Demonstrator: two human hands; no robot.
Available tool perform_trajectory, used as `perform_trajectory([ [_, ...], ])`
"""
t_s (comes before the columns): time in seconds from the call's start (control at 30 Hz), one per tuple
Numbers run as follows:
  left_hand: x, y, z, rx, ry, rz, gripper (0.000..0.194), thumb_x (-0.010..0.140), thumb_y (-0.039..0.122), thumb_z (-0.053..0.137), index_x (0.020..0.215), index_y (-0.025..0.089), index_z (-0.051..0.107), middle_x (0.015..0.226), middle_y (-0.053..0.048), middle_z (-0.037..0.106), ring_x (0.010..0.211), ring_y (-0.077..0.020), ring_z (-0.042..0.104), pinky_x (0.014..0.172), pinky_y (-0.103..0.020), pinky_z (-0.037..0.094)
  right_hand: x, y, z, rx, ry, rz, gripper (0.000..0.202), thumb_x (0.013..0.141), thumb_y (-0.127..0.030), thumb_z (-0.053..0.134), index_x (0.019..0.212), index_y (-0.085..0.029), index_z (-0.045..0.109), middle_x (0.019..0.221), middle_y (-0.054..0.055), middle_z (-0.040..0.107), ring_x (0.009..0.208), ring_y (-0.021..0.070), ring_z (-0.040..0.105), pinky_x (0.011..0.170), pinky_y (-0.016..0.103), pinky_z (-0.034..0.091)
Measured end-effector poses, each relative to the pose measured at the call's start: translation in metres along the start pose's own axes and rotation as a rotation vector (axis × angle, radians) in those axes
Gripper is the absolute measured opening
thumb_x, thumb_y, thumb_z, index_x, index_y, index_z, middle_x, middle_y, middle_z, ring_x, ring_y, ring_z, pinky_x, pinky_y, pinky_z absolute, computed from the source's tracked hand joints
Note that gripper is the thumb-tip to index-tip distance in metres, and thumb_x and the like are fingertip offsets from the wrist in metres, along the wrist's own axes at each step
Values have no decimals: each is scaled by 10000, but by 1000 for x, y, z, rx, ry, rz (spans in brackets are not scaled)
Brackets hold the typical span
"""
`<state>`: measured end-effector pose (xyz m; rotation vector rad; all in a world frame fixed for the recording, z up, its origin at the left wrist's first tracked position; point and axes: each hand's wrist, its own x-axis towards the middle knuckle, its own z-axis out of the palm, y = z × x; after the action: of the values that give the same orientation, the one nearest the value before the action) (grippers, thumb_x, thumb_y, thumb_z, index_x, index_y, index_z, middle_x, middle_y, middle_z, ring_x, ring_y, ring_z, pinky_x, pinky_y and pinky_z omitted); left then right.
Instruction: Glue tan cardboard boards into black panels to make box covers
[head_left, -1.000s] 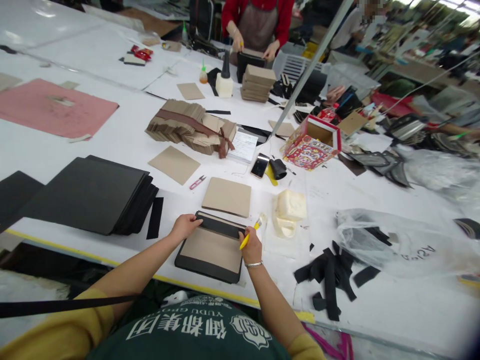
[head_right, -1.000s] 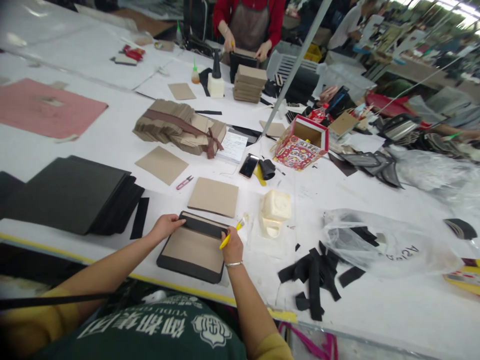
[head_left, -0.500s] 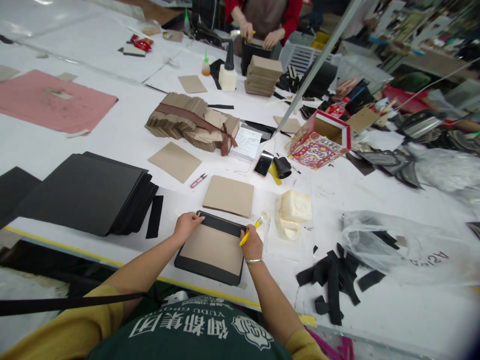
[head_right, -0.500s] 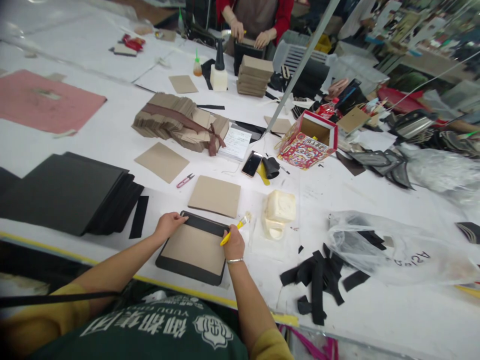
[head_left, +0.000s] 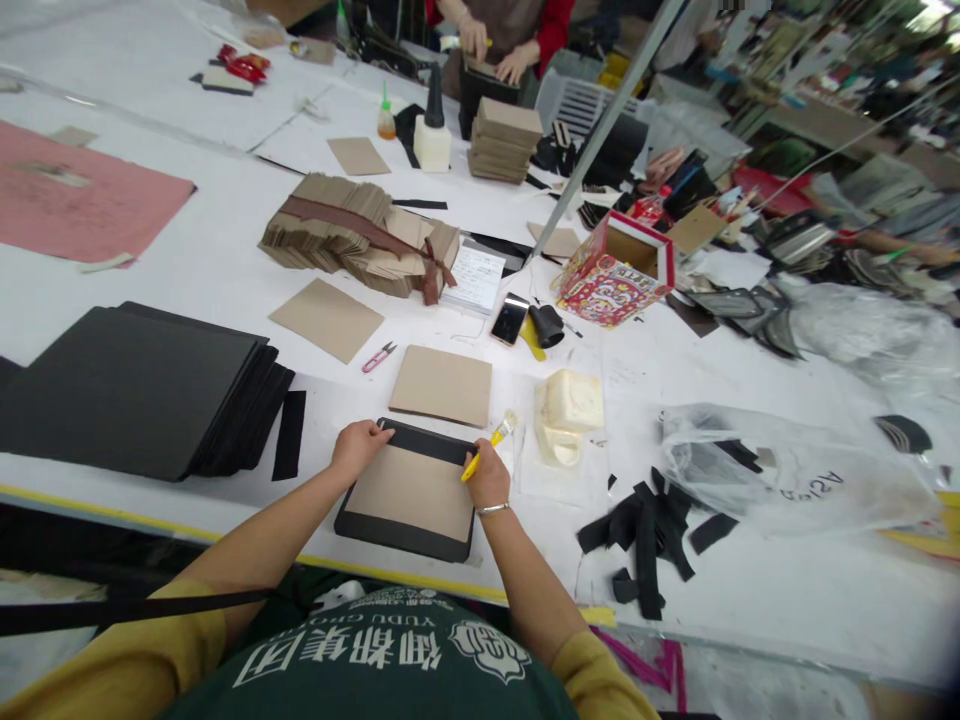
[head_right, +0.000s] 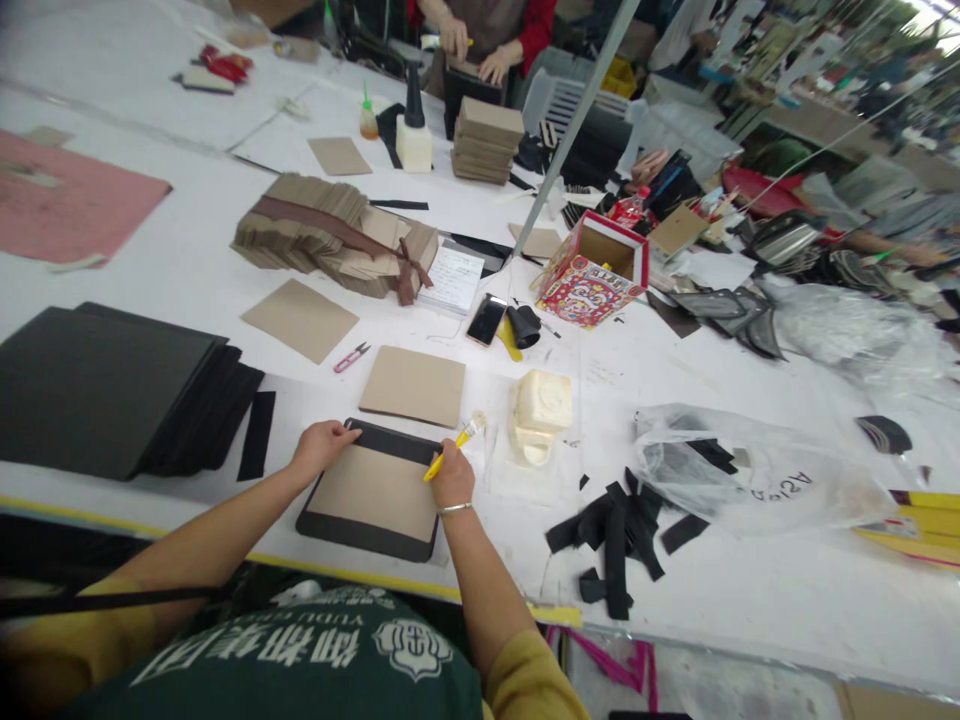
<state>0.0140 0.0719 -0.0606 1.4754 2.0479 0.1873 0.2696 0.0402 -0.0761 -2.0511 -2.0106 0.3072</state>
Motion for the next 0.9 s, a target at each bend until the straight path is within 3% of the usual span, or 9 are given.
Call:
perform_trajectory([
  [0.1, -6, 2, -2, 200, 137, 161, 418, 759, 514, 460, 901, 148, 604, 875, -102, 642, 828, -237, 573, 681, -305, 386, 1, -5, -4, -28, 69, -38, 291, 797, -252, 502, 1063, -133, 495, 820, 84, 585, 757, 198, 545, 664, 287, 408],
  [0.17, -15, 4, 1, 311, 215, 437, 467, 806, 449, 430, 1138, 132, 517, 1151, -150, 557, 1078, -262, 484, 866, -350, 343, -1, -14, -3, 11, 109, -144, 269, 814, -247, 479, 1055, -130, 501, 905, 120, 584, 837, 219, 535, 725, 326, 419],
  [0.27, -28, 5, 10, 419, 68, 895, 565, 832, 460, 381, 1317, 173, 350, 1379, -105, 357, 1279, -226, 273, 1039, -376, 151, -12, -31, 6, 126, 64, -401, 244, 811, -155, 437, 1046, -156, 502, 1144, 132, 529, 1039, 226, 474, 867, 373, 387],
  [0.33, -34, 0, 14, 474, -38, 1007, 660, 807, 549, 362, 1350, 179, 295, 1420, -91, 283, 1311, -224, 205, 1062, -394, 73, -21, -33, 14, 153, 16, -491, 285, 784, -106, 438, 1056, -166, 496, 1249, 115, 470, 1148, 226, 401, 946, 405, 333],
  [0.5, -34, -28, 3, 524, 9, 884, 719, 786, 586, 369, 1359, 160, 282, 1437, -118, 217, 1323, -247, 169, 1064, -438, 10, -42, -2, 12, 69, 40, -384, 312, 760, -35, 396, 1040, -126, 500, 1299, 154, 426, 1200, 227, 362, 966, 428, 310],
  [0.67, -42, -40, -21, 488, 119, 830, 641, 800, 522, 407, 1325, 159, 350, 1386, -131, 336, 1300, -267, 233, 1056, -494, 22, -49, 10, -9, -21, 47, -327, 343, 749, -22, 378, 1045, -141, 505, 1271, 133, 466, 1173, 239, 405, 983, 464, 263],
  [0.77, -54, -45, -59, 398, 287, 768, 579, 820, 461, 410, 1309, 155, 369, 1353, -115, 397, 1286, -252, 266, 1061, -451, 129, -54, 7, -15, -4, 151, -321, 351, 791, -75, 369, 1118, -149, 473, 1217, 122, 511, 1134, 248, 441, 953, 462, 298],
  [0.83, -59, -60, -100, 335, 436, 723, 519, 834, 412, 403, 1291, 166, 388, 1338, -98, 419, 1277, -224, 287, 1056, -401, 194, -57, 7, -16, 30, 227, -336, 343, 819, -153, 389, 1157, -154, 447, 1165, 123, 539, 1110, 262, 462, 937, 474, 318],
  [0.9, -59, -86, -150, 300, 610, 594, 480, 835, 374, 403, 1272, 174, 404, 1337, -96, 416, 1273, -219, 294, 1049, -391, 219, -59, 7, -16, 78, 270, -329, 355, 832, -244, 415, 1173, -145, 435, 1102, 133, 562, 1083, 277, 477, 917, 473, 351],
])
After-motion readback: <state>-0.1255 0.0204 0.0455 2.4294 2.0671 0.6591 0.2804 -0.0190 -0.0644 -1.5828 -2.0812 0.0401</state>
